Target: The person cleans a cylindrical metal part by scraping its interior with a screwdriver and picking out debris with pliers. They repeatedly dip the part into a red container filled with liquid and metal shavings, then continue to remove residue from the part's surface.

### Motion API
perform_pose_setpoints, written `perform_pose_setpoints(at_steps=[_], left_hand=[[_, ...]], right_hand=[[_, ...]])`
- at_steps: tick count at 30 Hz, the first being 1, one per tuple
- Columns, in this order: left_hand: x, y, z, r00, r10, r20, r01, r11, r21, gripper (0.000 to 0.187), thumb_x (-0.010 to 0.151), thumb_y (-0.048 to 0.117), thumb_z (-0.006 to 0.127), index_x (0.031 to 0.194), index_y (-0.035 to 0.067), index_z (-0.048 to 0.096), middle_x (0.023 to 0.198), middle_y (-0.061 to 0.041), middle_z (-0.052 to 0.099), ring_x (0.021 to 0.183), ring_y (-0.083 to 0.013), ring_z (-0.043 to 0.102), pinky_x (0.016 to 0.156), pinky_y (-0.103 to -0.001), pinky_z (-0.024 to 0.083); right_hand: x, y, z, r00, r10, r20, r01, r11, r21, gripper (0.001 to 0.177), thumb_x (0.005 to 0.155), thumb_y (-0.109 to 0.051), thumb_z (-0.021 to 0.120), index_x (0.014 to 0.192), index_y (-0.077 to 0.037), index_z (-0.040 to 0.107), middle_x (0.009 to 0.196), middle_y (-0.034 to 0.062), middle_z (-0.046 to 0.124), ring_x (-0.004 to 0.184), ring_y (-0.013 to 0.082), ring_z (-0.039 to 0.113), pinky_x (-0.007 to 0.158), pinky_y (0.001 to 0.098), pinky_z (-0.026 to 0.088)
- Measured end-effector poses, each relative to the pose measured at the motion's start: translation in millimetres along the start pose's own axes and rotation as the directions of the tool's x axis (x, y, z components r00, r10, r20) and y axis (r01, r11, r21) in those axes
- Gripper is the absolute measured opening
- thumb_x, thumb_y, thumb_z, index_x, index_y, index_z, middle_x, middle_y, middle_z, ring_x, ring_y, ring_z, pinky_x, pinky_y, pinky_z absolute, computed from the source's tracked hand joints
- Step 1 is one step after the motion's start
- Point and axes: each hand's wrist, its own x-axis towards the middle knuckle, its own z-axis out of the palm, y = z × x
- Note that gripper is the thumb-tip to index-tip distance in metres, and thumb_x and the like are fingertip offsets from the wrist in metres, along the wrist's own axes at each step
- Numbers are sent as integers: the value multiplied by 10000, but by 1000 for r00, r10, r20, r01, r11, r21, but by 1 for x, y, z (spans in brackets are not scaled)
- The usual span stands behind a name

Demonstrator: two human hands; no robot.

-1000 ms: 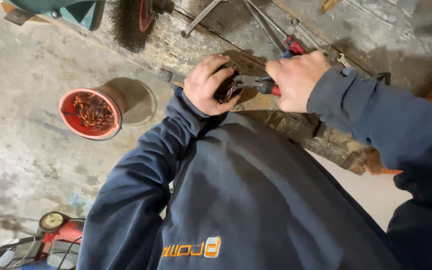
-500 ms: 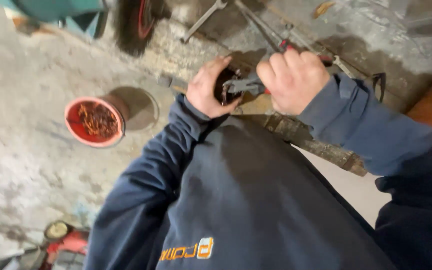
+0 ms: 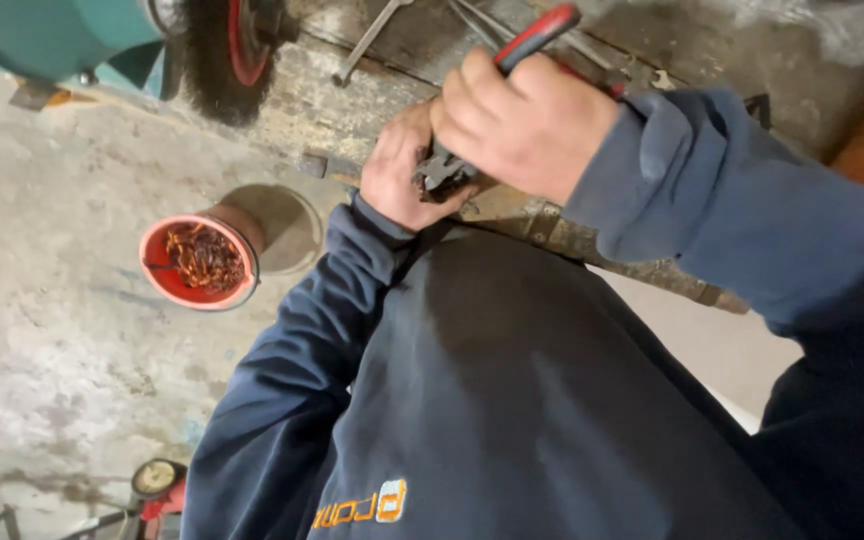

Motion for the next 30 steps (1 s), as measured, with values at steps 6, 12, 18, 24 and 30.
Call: perform_pose_setpoints(at_steps=[6, 12, 18, 24, 30], left_hand=[[12, -14, -30, 937, -24, 349, 21, 1000, 13, 1221, 640, 293, 993, 1566, -35, 268, 1576, -273, 387, 1472, -462, 405, 1237, -487, 370], [53, -32, -45, 764, 64, 642, -63, 998, -24, 1195, 613, 322, 977, 1569, 32, 322, 1626, -266, 353, 1482, -445, 378, 1213, -462, 343], [35, -26, -32, 819, 35, 573, 2, 998, -64, 1057, 661, 364, 984, 1487, 14, 424, 1507, -234, 477, 1399, -430, 488, 1171, -486, 412], [11, -22, -18, 946, 26, 322, -29, 1000, 6, 971, 683, 327, 1005, 1437, 15, 478, 1458, -203, 519, 1352, -412, 533, 1152, -483, 462], [30, -37, -37, 827, 122, 549, -108, 992, -58, 1011, 705, 371, 1041, 1456, 10, 468, 1453, -207, 481, 1325, -414, 508, 1121, -503, 464]], right_hand=[[-48, -1, -20, 837, 468, 283, -545, 751, 373, 569, 777, -118, 710, 1311, 35, 586, 1214, 186, 621, 1150, 311, 562, 921, 388, 500], [-140, -139, -25, 625, 364, 690, -478, -520, 708, 333, 897, -52, 694, 1221, -31, 622, 1194, 99, 669, 1173, 247, 643, 1049, 383, 478], [-147, -196, -38, 302, 295, 907, -26, -948, 317, 589, 802, -9, 658, 1356, -55, 467, 1227, 78, 654, 1127, 205, 640, 957, 352, 520], [-92, -200, -54, -22, 382, 924, -688, -676, 263, 657, 774, 22, 619, 1406, -3, 443, 1279, 181, 641, 1141, 334, 642, 948, 401, 509], [-27, -212, -59, 67, 711, 700, -884, -283, 372, 757, 743, 51, 656, 1468, 59, 435, 1420, 294, 470, 1329, 487, 471, 1134, 506, 421]])
